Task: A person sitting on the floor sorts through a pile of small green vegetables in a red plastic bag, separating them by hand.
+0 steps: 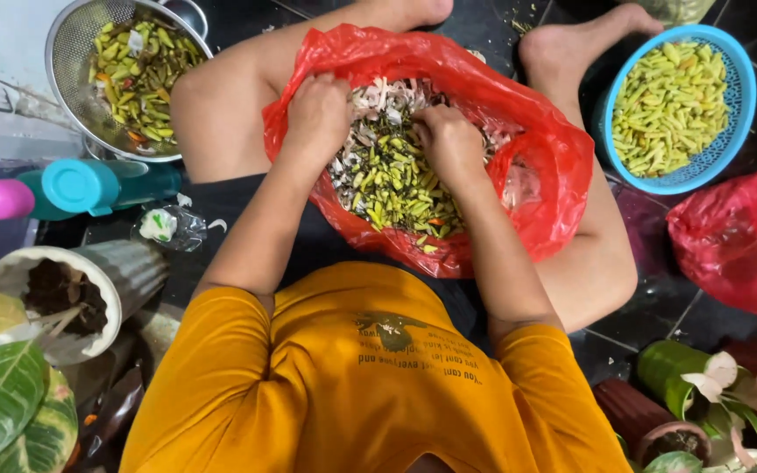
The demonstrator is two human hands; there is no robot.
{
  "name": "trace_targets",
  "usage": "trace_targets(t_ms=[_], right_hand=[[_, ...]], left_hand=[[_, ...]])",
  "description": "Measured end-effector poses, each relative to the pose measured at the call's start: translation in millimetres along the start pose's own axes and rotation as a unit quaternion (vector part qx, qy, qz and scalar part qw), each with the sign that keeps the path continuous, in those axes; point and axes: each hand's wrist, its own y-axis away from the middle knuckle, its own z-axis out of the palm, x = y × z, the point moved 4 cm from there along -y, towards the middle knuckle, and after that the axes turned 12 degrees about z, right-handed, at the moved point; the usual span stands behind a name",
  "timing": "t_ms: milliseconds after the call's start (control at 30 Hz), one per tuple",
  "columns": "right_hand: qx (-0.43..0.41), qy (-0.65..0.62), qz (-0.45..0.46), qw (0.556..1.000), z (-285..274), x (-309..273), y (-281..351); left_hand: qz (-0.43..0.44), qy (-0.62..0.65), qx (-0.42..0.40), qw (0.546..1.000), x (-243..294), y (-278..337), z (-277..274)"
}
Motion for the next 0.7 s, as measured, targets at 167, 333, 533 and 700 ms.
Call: trace_targets(t_ms=[167,333,533,700], right_hand=[[-0.022,-0.012,0.034,0.999,-2,-10,5],[-0.023,-0.010,0.052,0.998,-6,-15,14],[-0.022,-0.083,0.107,0.991,-19,-27,28],[0.026,-0.242,0.110,0.964,2,-29,38]], left_hand=[[-0.072,0.155,-0.055,0.984,-10,-4,8],[-0.014,-0.003,0.062,0.998,-18,-6,23],[-0.201,0.217,-0.141,0.945,-10,7,-9],[-0.024,0.582,-0.010,0.813,-8,12,16]])
